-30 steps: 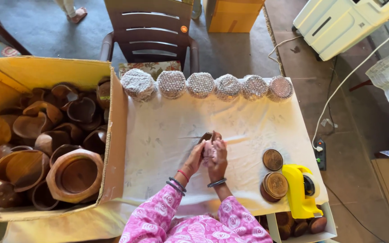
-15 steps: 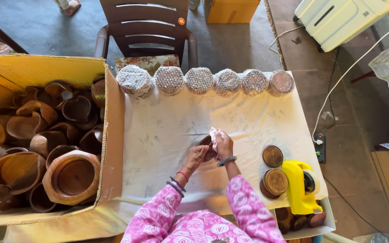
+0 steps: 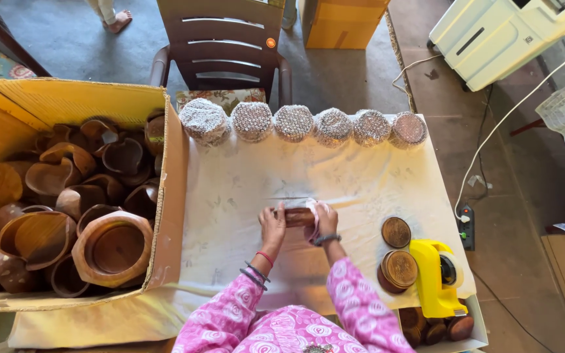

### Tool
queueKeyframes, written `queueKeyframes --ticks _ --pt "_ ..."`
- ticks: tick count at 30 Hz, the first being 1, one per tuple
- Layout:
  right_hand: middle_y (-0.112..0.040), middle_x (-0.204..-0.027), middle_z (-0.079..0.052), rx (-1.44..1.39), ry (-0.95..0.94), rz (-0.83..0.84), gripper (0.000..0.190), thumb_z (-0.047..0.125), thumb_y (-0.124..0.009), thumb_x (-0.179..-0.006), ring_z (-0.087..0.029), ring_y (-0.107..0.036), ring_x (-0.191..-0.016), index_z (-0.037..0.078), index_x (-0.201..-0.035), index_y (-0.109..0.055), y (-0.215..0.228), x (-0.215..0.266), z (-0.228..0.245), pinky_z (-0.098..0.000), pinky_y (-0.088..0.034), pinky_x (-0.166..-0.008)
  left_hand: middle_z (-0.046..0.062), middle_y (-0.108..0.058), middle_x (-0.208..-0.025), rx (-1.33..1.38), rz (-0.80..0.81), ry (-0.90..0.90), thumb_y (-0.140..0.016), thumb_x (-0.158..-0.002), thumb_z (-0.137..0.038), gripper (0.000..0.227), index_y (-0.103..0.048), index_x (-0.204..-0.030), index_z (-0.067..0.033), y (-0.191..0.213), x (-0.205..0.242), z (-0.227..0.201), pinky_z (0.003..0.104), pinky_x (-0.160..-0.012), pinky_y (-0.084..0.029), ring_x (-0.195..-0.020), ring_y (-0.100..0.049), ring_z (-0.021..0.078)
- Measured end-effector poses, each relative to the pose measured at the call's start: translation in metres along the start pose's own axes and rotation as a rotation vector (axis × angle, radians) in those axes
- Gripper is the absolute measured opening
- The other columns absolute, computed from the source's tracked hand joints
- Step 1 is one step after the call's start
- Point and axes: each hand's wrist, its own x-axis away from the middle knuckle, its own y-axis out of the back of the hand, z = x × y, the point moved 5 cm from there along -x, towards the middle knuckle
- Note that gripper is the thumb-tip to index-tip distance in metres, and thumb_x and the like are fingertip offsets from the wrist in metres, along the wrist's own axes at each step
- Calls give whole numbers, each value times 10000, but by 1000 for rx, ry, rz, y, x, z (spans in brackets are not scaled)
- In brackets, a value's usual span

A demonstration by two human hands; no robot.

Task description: Cleaning and wiping small clay pots before packaging.

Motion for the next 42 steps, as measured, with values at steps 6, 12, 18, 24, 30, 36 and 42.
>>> queueKeyframes --ticks 6,12,18,24,30,36,42 --pt "-701 -955 -76 252 176 -278 263 189 -645 -951 -130 -632 -832 -8 -1122 -681 21 70 46 -308 -530 -724 100 -589 -1231 580 331 410 -638 -808 -213 561 -514 -1342 -97 -25 -2 53 403 -864 -531 -1133 -587 265" --pt "-629 -900 -71 -50 176 -366 285 255 -635 -1067 -172 -560 -761 -18 -1147 -617 39 30 76 -351 -524 -697 91 -585 -1354 360 463 -29 -604 -757 -97 692 -551 -1444 -35 -43 -51 71 314 -1058 -438 -1275 -548 231" --pt "-591 -1052 -106 182 274 -202 293 270 -630 -1055 -201 -587 -959 22 -1209 -619 -12 10 48 -349 -516 -886 62 -516 -1488 577 386 40 -590 -955 -266 608 -480 -1512 -48 -39 -72 73 302 -1143 -356 -1375 -479 191" --pt "-632 -1223 -75 1113 1038 100 500 234 -715 -748 -300 -593 -1133 147 -1236 -650 -77 109 168 -440 -490 -868 145 -560 -1456 283 217 -127 -635 -960 -241 556 -535 -1462 -25 -21 -56 99 359 -1132 -436 -1355 -543 261" --pt "-648 -1080 -70 1358 807 297 485 176 -709 -821 -253 -638 -1034 155 -1303 -661 -75 68 116 -387 -557 -800 174 -542 -1470 171 224 -360 -661 -882 -53 598 -531 -1465 -63 -33 -48 107 383 -1134 -441 -1374 -527 301" --pt "-662 -1050 -165 1529 695 275 219 201 -649 -940 -284 -716 -817 178 -1155 -678 -83 26 74 -382 -587 -690 165 -633 -1390 22 293 -409 -647 -845 -5 589 -585 -1423 -98 -26 -59 56 385 -1101 -474 -1295 -595 308" --pt "-649 -1106 -237 1169 613 134 411 279 -689 -834 -397 -660 -969 128 -1215 -664 -86 23 63 -461 -558 -820 167 -703 -1244 -73 32 -353 -693 -911 -126 374 -677 -1281 -74 -22 -32 57 411 -988 -536 -1135 -676 342"
